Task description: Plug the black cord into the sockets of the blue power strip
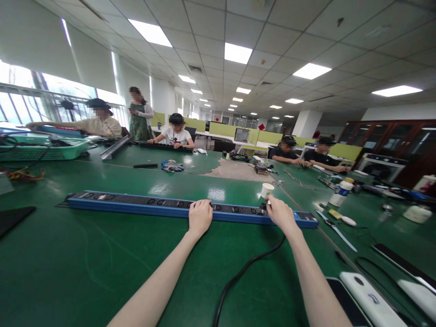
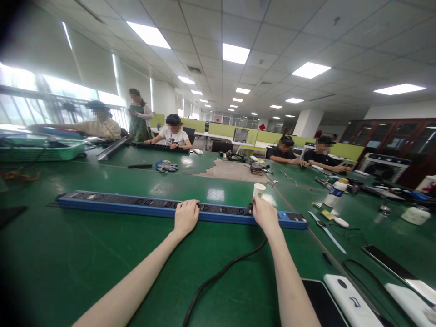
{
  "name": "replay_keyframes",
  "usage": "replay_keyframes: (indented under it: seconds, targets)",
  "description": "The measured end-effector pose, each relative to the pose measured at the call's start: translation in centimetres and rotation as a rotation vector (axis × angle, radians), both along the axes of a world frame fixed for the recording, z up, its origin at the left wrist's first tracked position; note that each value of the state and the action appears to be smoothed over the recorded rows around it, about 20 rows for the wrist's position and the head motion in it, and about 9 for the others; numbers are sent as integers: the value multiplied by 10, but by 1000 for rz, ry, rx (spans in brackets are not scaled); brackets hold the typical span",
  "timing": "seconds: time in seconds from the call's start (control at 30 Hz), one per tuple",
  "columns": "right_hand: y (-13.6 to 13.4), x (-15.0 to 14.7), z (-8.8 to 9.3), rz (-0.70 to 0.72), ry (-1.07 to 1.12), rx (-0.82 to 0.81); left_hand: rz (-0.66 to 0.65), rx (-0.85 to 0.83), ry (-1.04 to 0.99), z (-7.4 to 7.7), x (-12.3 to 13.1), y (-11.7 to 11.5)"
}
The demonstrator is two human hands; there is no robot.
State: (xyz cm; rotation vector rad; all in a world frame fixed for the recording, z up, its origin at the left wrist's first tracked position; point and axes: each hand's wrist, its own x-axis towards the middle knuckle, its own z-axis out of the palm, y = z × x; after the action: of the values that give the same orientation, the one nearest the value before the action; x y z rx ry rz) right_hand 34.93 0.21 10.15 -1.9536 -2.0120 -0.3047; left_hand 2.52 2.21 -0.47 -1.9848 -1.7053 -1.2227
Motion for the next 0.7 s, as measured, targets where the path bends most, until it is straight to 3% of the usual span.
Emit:
replay_keyframes:
  seconds: [0.23,0.7]
  targets:
    - [-4,-6,2,-68,-83,-126,3,-5,-2,1,0,-1]
    - [0,-25,-6,-114,-169,-199,10,-6,-8,-1,0,0]
